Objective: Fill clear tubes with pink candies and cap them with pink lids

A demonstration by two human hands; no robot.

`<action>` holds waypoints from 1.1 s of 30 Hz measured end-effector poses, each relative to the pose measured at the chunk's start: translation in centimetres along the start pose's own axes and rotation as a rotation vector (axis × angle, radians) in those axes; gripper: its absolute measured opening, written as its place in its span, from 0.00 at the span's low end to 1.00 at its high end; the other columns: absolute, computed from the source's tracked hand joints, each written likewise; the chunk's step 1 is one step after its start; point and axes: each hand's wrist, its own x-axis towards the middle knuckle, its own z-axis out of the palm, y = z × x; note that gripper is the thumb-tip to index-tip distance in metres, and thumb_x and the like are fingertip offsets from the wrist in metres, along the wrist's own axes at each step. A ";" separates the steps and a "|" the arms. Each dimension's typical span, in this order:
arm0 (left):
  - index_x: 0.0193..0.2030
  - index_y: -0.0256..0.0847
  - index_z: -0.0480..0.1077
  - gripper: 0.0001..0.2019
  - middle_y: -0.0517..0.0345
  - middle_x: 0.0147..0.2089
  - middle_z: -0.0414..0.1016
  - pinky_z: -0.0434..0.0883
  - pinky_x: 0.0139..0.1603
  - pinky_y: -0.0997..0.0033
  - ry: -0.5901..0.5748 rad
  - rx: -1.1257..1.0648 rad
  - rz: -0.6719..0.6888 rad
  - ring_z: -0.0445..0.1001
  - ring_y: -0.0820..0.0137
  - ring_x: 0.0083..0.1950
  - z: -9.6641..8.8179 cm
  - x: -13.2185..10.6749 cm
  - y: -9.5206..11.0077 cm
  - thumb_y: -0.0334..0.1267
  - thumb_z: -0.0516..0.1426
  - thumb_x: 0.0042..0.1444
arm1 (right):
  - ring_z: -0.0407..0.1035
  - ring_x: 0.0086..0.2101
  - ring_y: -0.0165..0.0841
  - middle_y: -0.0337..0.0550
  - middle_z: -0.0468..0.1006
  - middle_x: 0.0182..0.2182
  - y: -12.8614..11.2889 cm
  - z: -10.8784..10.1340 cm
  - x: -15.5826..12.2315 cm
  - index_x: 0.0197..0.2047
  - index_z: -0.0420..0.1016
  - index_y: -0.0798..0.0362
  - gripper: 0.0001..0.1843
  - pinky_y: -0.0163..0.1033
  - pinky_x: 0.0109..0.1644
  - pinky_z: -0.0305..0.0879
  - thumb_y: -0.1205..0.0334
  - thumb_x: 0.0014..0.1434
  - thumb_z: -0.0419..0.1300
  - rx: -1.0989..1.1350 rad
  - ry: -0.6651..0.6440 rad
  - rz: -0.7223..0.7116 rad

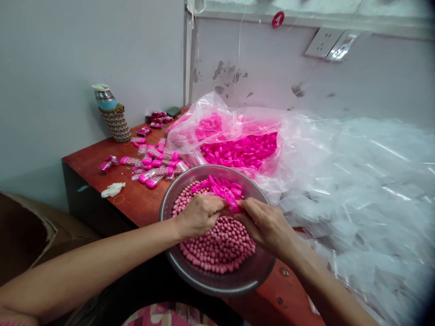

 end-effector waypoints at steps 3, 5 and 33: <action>0.27 0.34 0.72 0.11 0.55 0.25 0.72 0.64 0.33 0.73 -0.038 0.018 -0.001 0.69 0.71 0.29 0.0 0.3 -0.2 0.30 0.50 0.56 | 0.68 0.27 0.32 0.42 0.71 0.26 0.8 0.2 0.1 0.35 0.67 0.56 0.05 0.34 0.29 0.62 0.66 0.59 0.50 0.042 -0.051 0.007; 0.30 0.34 0.73 0.09 0.55 0.27 0.74 0.64 0.34 0.74 -0.090 -0.070 -0.047 0.70 0.71 0.30 0.0 0.6 -0.1 0.31 0.52 0.55 | 0.69 0.39 0.36 0.50 0.74 0.39 1.0 -0.2 0.3 0.48 0.64 0.57 0.14 0.38 0.39 0.66 0.66 0.58 0.51 0.008 -0.044 -0.018; 0.31 0.31 0.70 0.05 0.61 0.25 0.70 0.66 0.32 0.75 0.135 -1.041 -0.639 0.69 0.76 0.27 0.1 0.9 -0.6 0.31 0.58 0.45 | 0.68 0.38 0.45 0.59 0.73 0.39 0.0 3.6 2.2 0.55 0.60 0.65 0.31 0.46 0.40 0.65 0.52 0.53 0.54 -0.354 0.140 0.111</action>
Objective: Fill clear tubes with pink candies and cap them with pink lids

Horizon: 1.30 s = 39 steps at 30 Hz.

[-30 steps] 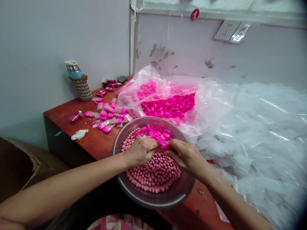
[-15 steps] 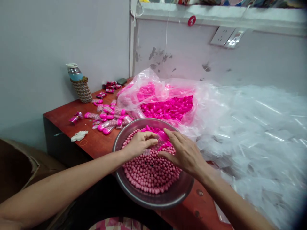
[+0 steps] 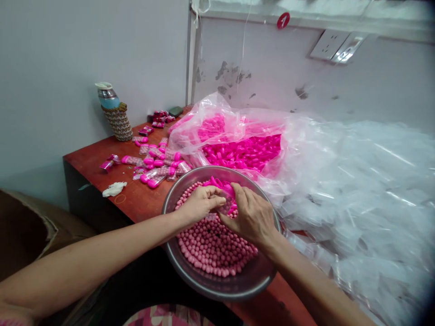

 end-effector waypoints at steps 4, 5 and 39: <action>0.35 0.31 0.71 0.07 0.58 0.27 0.73 0.69 0.33 0.72 0.085 0.067 0.014 0.71 0.75 0.27 -0.5 0.4 0.9 0.31 0.58 0.47 | 0.62 0.49 0.49 0.63 0.66 0.50 1.1 -0.2 0.8 0.60 0.50 0.62 0.40 0.51 0.47 0.63 0.49 0.51 0.57 0.161 -0.091 -0.014; 0.36 0.31 0.71 0.08 0.56 0.29 0.75 0.70 0.34 0.71 0.116 0.117 0.059 0.72 0.74 0.29 -1.1 0.9 1.8 0.32 0.58 0.48 | 0.60 0.52 0.49 0.63 0.63 0.54 1.8 -0.3 1.0 0.62 0.45 0.61 0.44 0.51 0.48 0.62 0.47 0.50 0.58 0.215 -0.108 0.001; 0.23 0.35 0.68 0.14 0.62 0.20 0.66 0.56 0.25 0.76 0.134 0.924 0.312 0.63 0.75 0.24 -1.5 -2.9 2.4 0.42 0.53 0.54 | 0.66 0.30 0.29 0.37 0.73 0.28 -2.5 -0.2 2.4 0.30 0.71 0.54 0.10 0.36 0.37 0.64 0.55 0.50 0.61 1.451 -0.136 0.599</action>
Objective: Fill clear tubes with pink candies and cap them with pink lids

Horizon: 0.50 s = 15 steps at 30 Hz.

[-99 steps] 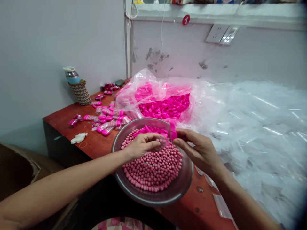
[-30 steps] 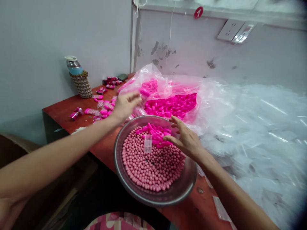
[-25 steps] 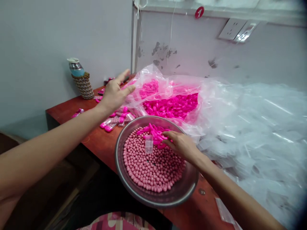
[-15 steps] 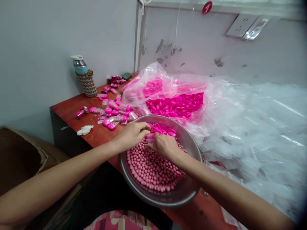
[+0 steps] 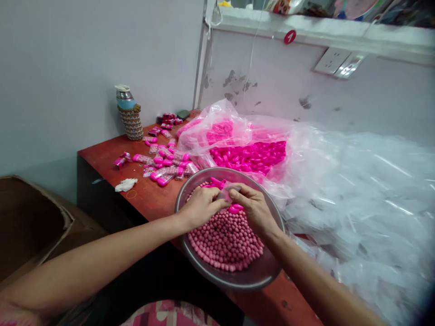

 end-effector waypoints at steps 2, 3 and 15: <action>0.20 0.35 0.67 0.14 0.64 0.18 0.63 0.54 0.24 0.77 0.006 0.002 0.005 0.60 0.76 0.23 0.3 -0.7 0.8 0.41 0.54 0.52 | 0.68 0.31 0.31 0.38 0.74 0.28 0.1 -0.2 0.2 0.32 0.72 0.54 0.11 0.37 0.37 0.65 0.55 0.49 0.61 0.151 0.089 0.029; 0.20 0.35 0.67 0.13 0.64 0.18 0.63 0.54 0.24 0.77 -0.016 -0.002 0.003 0.60 0.76 0.22 0.5 -1.2 1.1 0.40 0.55 0.51 | 0.69 0.30 0.31 0.38 0.74 0.28 0.1 -0.7 0.5 0.32 0.72 0.53 0.11 0.37 0.36 0.66 0.54 0.49 0.60 0.220 0.154 0.018; 0.52 0.36 0.68 0.20 0.51 0.44 0.76 0.67 0.44 0.68 0.112 0.042 0.063 0.73 0.64 0.44 -2.0 3.1 -1.1 0.38 0.55 0.52 | 0.69 0.31 0.33 0.46 0.76 0.30 0.0 -3.7 -1.5 0.35 0.73 0.55 0.08 0.36 0.35 0.64 0.68 0.57 0.52 -1.286 -0.520 -0.308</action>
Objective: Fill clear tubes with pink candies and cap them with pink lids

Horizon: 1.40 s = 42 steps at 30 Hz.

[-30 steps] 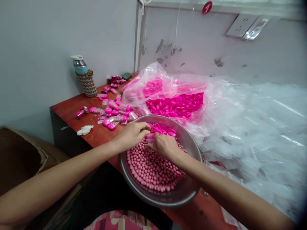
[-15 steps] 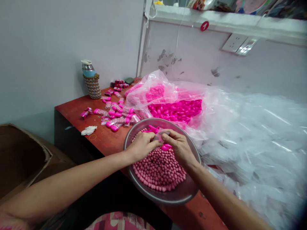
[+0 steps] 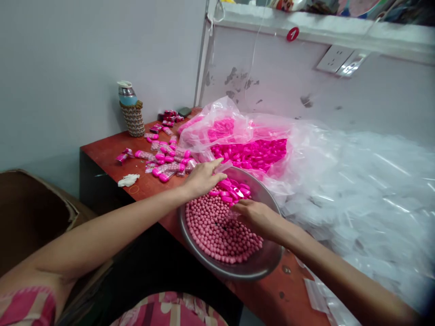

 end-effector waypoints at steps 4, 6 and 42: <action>0.53 0.35 0.67 0.20 0.49 0.51 0.73 0.65 0.52 0.65 0.020 -0.071 0.016 0.71 0.63 0.51 0.4 -0.2 -0.6 0.37 0.53 0.53 | 0.69 0.32 0.37 0.53 0.75 0.28 -1.9 2.7 3.2 0.30 0.74 0.60 0.10 0.39 0.34 0.63 0.76 0.54 0.51 -0.353 -0.073 -0.133; 0.50 0.34 0.69 0.17 0.49 0.50 0.73 0.66 0.53 0.67 0.045 -0.142 -0.004 0.71 0.65 0.50 0.5 -1.0 -0.8 0.34 0.52 0.54 | 0.68 0.32 0.36 0.53 0.75 0.29 -2.6 4.3 5.1 0.31 0.73 0.61 0.10 0.39 0.37 0.62 0.76 0.55 0.50 -0.236 -0.092 -0.192; 0.44 0.37 0.71 0.12 0.54 0.39 0.75 0.70 0.44 0.70 -0.137 -0.645 -0.229 0.72 0.67 0.42 1.1 -5.9 0.4 0.36 0.55 0.53 | 0.70 0.30 0.32 0.42 0.77 0.30 5.4 -2.4 0.0 0.34 0.75 0.54 0.11 0.33 0.35 0.60 0.63 0.57 0.50 0.142 0.236 0.322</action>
